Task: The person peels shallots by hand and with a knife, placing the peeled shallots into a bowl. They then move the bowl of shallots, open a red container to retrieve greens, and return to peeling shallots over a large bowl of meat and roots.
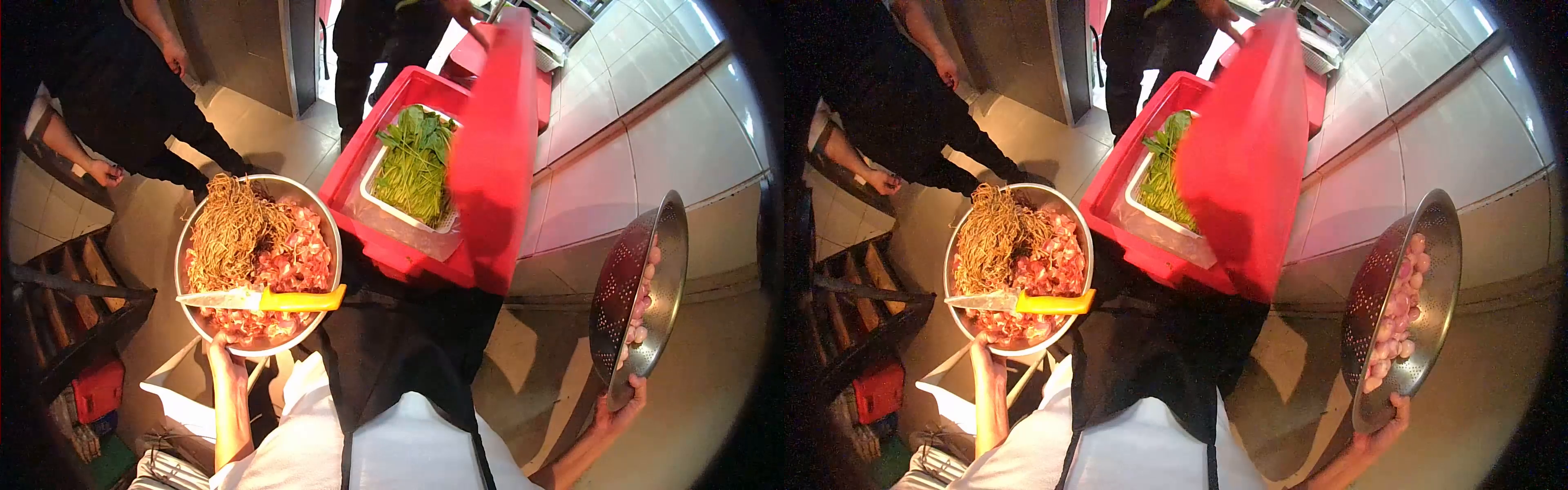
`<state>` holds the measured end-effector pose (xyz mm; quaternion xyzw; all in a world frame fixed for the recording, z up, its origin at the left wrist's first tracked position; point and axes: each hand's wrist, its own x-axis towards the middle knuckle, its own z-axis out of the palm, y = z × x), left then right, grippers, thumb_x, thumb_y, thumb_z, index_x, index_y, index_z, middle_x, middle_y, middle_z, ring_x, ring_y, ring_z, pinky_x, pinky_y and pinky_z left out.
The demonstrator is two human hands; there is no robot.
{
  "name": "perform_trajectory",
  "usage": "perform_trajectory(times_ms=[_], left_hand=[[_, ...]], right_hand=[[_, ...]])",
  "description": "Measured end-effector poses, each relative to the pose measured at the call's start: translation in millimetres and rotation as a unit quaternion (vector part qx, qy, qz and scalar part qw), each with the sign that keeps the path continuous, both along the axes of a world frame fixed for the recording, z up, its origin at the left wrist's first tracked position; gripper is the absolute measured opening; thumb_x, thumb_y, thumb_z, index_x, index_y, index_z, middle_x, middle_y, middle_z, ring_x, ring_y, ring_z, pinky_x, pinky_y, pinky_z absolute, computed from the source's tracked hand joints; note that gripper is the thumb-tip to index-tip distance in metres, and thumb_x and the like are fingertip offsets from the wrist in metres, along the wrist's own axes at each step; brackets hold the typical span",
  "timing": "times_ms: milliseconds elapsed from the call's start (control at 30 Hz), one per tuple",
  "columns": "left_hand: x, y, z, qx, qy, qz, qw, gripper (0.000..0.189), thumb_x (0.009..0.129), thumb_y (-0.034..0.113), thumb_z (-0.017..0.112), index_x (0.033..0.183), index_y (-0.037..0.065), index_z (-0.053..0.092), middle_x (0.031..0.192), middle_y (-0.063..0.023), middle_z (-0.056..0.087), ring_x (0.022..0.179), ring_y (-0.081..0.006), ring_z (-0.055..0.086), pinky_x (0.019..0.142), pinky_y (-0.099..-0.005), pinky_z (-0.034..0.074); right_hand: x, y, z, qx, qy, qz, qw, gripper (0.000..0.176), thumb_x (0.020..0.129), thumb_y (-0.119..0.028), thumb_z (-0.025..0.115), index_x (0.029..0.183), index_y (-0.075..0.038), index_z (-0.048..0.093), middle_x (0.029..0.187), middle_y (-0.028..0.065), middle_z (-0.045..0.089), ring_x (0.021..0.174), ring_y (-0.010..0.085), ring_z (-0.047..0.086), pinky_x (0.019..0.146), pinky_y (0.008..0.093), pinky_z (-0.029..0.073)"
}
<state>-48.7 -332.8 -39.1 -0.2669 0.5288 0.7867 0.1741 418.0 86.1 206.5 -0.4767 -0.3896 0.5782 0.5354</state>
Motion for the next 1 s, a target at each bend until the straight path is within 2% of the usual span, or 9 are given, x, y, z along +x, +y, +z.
perform_trajectory(times_ms=[100, 200, 300, 400, 500, 633, 733, 867, 1000], left_hand=[[0, -3, -5, 0.0, -0.005, 0.012, 1.0, 0.022, 0.074, 0.007, 0.059, 0.094, 0.002, 0.066, 0.088, -0.0062, 0.071, 0.077, -0.0176, 0.069, 0.074, -0.0289, 0.059], [5, 9, 12, -0.014, -0.007, 0.036, 0.999, 0.03, 0.073, 0.008, 0.06, 0.102, 0.002, 0.065, 0.095, -0.0047, 0.071, 0.08, -0.0171, 0.069, 0.075, -0.0285, 0.059], [6, 9, 9, -0.029, -0.004, 0.045, 0.999, 0.038, 0.072, 0.009, 0.061, 0.11, 0.003, 0.063, 0.102, -0.0038, 0.071, 0.084, -0.0165, 0.07, 0.076, -0.028, 0.06], [5, 2, 5, -0.012, -0.006, 0.018, 1.0, 0.042, 0.072, 0.008, 0.06, 0.113, 0.003, 0.062, 0.103, -0.0037, 0.071, 0.087, -0.016, 0.071, 0.078, -0.0282, 0.06], [4, 1, 5, -0.01, -0.017, 0.019, 1.0, 0.043, 0.072, 0.007, 0.059, 0.115, 0.002, 0.061, 0.105, -0.0047, 0.071, 0.088, -0.0168, 0.071, 0.078, -0.0293, 0.06], [3, 3, 6, -0.005, -0.017, 0.026, 1.0, 0.049, 0.071, 0.005, 0.057, 0.12, 0.0, 0.058, 0.109, -0.0082, 0.069, 0.091, -0.0202, 0.07, 0.081, -0.0318, 0.061], [5, 21, 22, -0.006, -0.004, 0.067, 0.998, 0.029, 0.072, 0.003, 0.057, 0.1, -0.001, 0.065, 0.095, -0.0073, 0.07, 0.079, -0.0187, 0.069, 0.071, -0.0296, 0.059], [2, 13, 10, 0.014, 0.033, 0.034, 0.999, 0.027, 0.073, 0.002, 0.057, 0.099, 0.0, 0.065, 0.089, -0.007, 0.07, 0.072, -0.0182, 0.069, 0.067, -0.0287, 0.059], [-16, -2, -13, 0.06, 0.066, -0.048, 0.995, 0.029, 0.074, 0.001, 0.055, 0.101, -0.001, 0.064, 0.09, -0.0089, 0.07, 0.075, -0.0204, 0.07, 0.069, -0.0308, 0.06]], right_hand=[[-9, -3, 0, -0.014, 0.039, -0.001, 0.999, 0.046, 0.078, -0.015, 0.063, 0.12, 0.002, 0.057, 0.116, 0.0118, 0.064, 0.102, 0.0274, 0.065, 0.089, 0.0407, 0.055], [-28, -7, -4, -0.008, 0.014, -0.072, 0.997, 0.034, 0.078, -0.011, 0.066, 0.111, -0.005, 0.062, 0.1, 0.0054, 0.07, 0.078, 0.0188, 0.071, 0.059, 0.0287, 0.061], [-22, -4, -8, -0.03, 0.05, -0.01, 0.998, 0.037, 0.079, -0.01, 0.064, 0.115, -0.003, 0.06, 0.106, 0.0072, 0.068, 0.088, 0.0207, 0.069, 0.075, 0.0331, 0.061], [-30, -7, -6, -0.023, 0.081, 0.055, 0.995, 0.038, 0.081, -0.009, 0.062, 0.118, -0.001, 0.058, 0.114, 0.0087, 0.065, 0.101, 0.023, 0.065, 0.091, 0.0381, 0.056], [-24, -4, -19, -0.019, 0.052, -0.004, 0.998, 0.047, 0.08, -0.016, 0.06, 0.123, 0.002, 0.055, 0.116, 0.0129, 0.063, 0.103, 0.0289, 0.065, 0.093, 0.0419, 0.053], [-9, 1, -31, -0.027, 0.037, 0.009, 0.999, 0.046, 0.081, -0.016, 0.06, 0.123, 0.002, 0.056, 0.117, 0.0133, 0.063, 0.104, 0.0282, 0.064, 0.093, 0.0417, 0.052], [-22, -3, -33, -0.022, 0.049, 0.005, 0.999, 0.046, 0.081, -0.016, 0.06, 0.123, 0.004, 0.056, 0.118, 0.0132, 0.063, 0.104, 0.0277, 0.064, 0.094, 0.0415, 0.052], [-30, -19, -36, -0.009, 0.045, 0.012, 0.999, 0.047, 0.08, -0.014, 0.061, 0.123, 0.005, 0.056, 0.118, 0.0131, 0.064, 0.105, 0.0275, 0.064, 0.096, 0.0403, 0.051], [-51, -58, -49, 0.012, 0.059, 0.052, 0.997, 0.043, 0.08, -0.013, 0.061, 0.119, 0.005, 0.058, 0.116, 0.0133, 0.065, 0.103, 0.0268, 0.064, 0.096, 0.0392, 0.05]])
